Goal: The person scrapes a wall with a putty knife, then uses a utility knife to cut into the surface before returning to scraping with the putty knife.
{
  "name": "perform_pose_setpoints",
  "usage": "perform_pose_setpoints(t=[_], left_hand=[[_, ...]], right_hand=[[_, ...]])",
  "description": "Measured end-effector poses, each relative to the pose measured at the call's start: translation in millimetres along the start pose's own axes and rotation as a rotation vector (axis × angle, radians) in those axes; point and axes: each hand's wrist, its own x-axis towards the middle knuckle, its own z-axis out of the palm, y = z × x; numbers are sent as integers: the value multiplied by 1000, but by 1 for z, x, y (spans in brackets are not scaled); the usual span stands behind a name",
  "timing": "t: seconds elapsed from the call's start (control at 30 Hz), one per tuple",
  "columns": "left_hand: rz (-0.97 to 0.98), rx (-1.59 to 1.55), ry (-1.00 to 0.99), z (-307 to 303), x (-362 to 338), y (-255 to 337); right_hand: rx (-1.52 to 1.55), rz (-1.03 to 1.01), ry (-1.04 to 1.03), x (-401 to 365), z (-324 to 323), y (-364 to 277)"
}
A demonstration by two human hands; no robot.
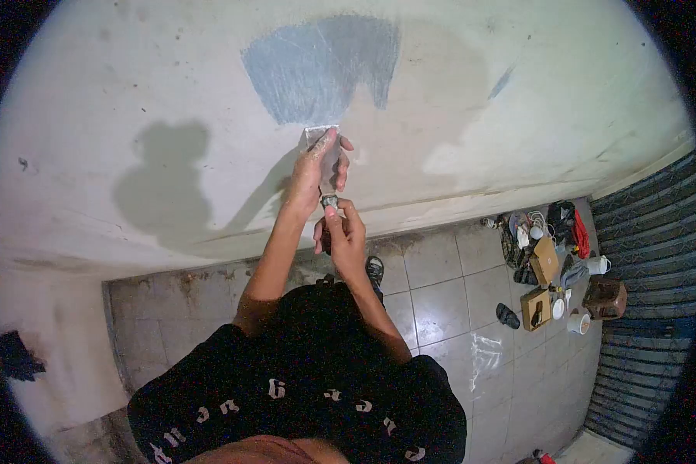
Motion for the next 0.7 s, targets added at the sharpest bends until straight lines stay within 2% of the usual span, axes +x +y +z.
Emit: perform_pose_setpoints(t=[0.07, 0.5, 0.7], left_hand=[[21, 23, 12, 1, 1, -1], [124, -40, 62, 9, 10, -12], [109, -32, 100, 14, 9, -9]], right_hand=[[33, 55, 39, -2, 4, -7], [17, 35, 114, 3, -2, -13], [-20, -7, 185, 5, -1, -9]])
